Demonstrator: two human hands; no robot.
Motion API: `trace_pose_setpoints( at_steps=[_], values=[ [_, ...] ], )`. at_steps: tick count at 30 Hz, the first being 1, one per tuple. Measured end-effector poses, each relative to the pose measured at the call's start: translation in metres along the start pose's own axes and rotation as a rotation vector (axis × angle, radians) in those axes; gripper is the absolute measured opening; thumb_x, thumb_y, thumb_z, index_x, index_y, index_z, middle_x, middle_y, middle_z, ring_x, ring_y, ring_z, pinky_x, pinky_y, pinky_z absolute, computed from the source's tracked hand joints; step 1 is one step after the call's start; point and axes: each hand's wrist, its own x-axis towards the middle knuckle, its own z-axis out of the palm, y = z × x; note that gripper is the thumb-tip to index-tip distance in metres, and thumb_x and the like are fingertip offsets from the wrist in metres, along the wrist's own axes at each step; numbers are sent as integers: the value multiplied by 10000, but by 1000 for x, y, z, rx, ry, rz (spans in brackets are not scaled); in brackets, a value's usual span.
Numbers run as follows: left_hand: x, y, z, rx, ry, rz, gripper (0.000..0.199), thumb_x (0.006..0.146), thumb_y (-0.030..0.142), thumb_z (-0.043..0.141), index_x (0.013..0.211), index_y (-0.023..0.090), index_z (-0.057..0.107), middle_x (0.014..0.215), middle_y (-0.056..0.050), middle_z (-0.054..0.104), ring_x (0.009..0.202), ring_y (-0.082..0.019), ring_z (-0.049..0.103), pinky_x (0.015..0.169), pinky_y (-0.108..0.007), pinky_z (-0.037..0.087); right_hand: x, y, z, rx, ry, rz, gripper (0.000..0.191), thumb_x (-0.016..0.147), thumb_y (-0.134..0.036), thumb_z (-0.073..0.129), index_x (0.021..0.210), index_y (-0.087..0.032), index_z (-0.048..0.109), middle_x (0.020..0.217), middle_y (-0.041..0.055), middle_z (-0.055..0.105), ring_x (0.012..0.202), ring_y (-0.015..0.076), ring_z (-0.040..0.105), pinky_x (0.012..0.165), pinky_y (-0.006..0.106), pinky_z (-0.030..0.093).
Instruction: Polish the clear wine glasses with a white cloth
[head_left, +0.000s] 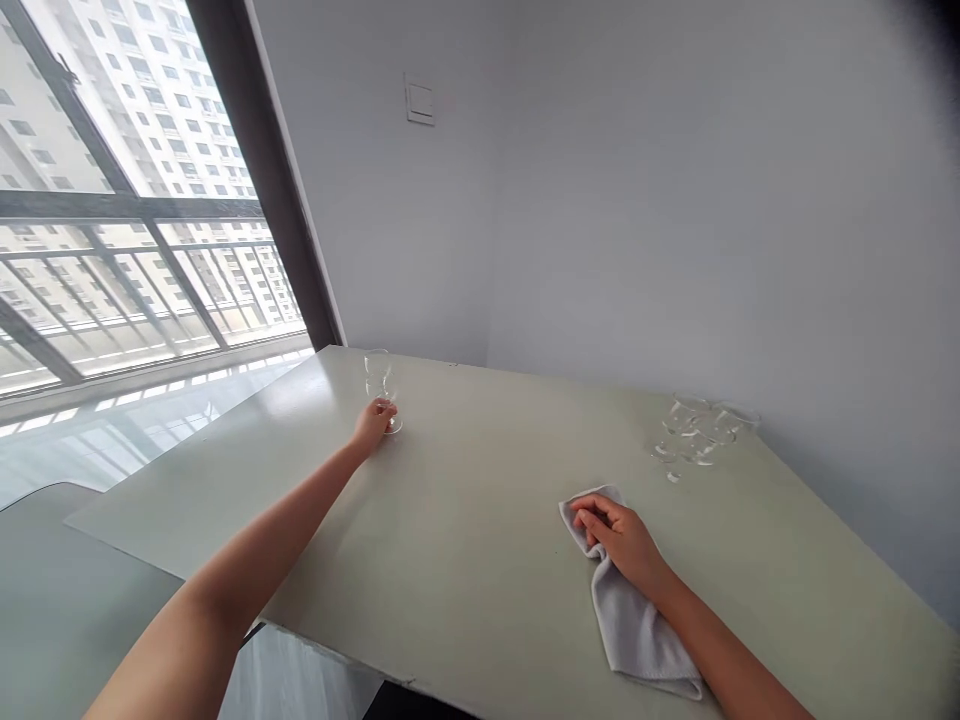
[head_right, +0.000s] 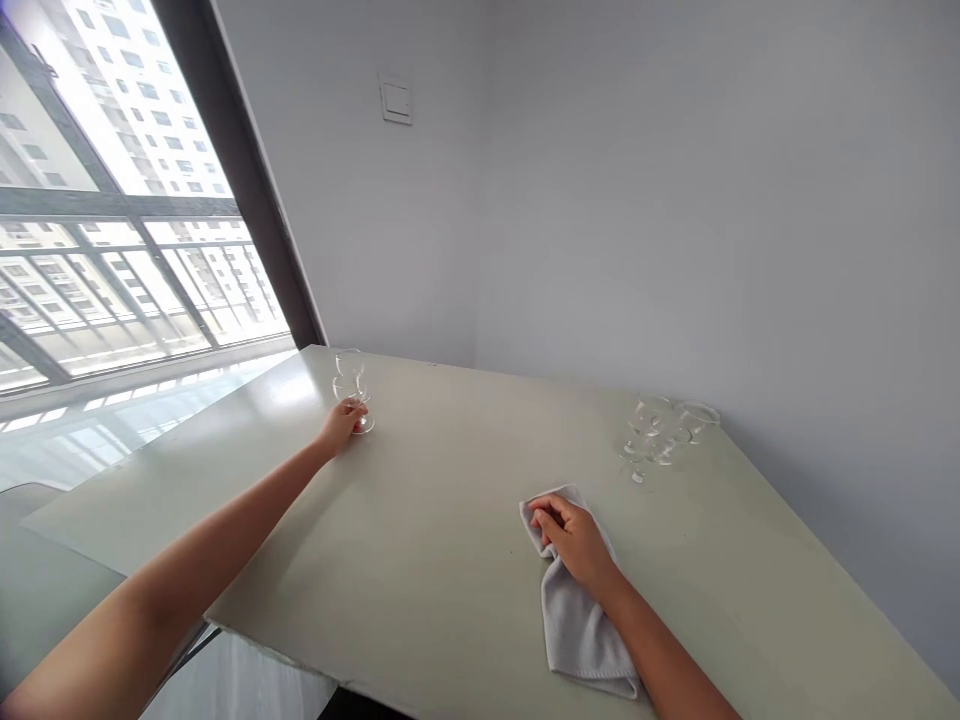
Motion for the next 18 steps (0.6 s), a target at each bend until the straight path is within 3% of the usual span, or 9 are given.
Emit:
trace_pose_setpoints(
  at_steps=[4, 9, 13, 15, 18],
  values=[
    [15, -5, -30, -20, 81, -16, 216, 650, 308, 592, 812, 180, 529, 655, 30, 544, 455, -61, 415, 506, -223, 400, 0, 1, 0, 9, 11, 2, 229, 728, -398, 545, 816, -204, 628, 685, 16, 598, 511, 131, 494, 540, 296, 429],
    [21, 2, -35, -23, 153, -30, 208, 634, 269, 610, 806, 173, 544, 675, 19, 544, 483, -67, 428, 512, -226, 405, 1, 4, 1, 12, 10, -17, 238, 737, -406, 546, 823, -200, 630, 691, 14, 602, 508, 125, 498, 542, 291, 427],
    [8, 8, -36, 14, 371, -36, 324, 593, 198, 643, 893, 187, 520, 773, 13, 517, 613, -93, 474, 584, -233, 409, -2, -2, 0, 80, 26, -24, 225, 741, -396, 550, 809, -191, 614, 698, 20, 601, 506, 123, 500, 510, 277, 419],
    [-2, 9, -36, 28, 543, -41, 387, 620, 193, 623, 974, 202, 466, 867, 7, 487, 689, -99, 466, 625, -235, 401, -1, -4, -7, 151, 153, -74, 211, 757, -383, 531, 825, -194, 594, 652, 9, 579, 521, 127, 511, 539, 281, 431],
    [-18, 9, -30, 21, 733, -72, 355, 681, 229, 570, 1002, 232, 421, 889, 24, 472, 662, -88, 457, 585, -227, 396, 6, 1, -35, 249, 608, -189, 182, 748, -356, 525, 846, -204, 543, 612, -18, 525, 543, 122, 518, 606, 293, 450]
  ],
)
